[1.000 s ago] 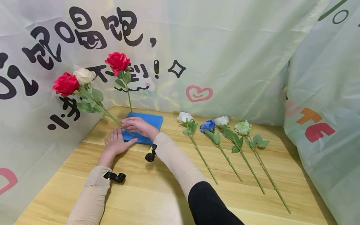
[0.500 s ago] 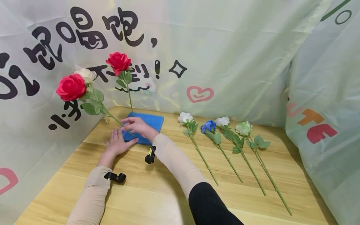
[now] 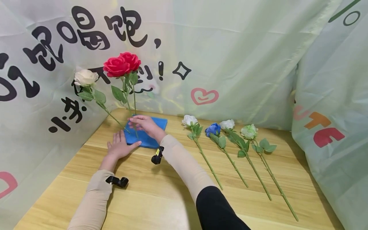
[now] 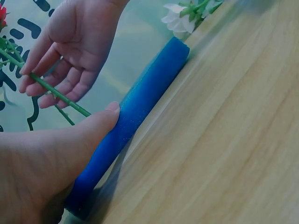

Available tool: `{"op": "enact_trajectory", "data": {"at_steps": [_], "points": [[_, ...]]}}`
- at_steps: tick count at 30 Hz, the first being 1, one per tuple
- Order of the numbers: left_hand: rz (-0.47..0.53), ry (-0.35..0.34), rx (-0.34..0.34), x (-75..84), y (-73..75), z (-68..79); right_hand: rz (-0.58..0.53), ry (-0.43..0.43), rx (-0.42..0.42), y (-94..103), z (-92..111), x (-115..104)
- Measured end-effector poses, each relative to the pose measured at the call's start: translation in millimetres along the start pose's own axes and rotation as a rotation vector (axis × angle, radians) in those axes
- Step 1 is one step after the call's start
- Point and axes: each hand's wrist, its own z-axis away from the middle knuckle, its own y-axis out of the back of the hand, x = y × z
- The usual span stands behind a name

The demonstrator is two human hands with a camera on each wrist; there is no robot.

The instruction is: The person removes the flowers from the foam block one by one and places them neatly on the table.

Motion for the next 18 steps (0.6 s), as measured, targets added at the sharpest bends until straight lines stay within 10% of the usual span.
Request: {"op": "enact_trajectory", "data": {"at_steps": [18], "points": [[-0.006, 0.000, 0.016, -1.0, 0.4, 0.9, -0.073, 0.026, -0.036, 4.8, 5, -16]]}}
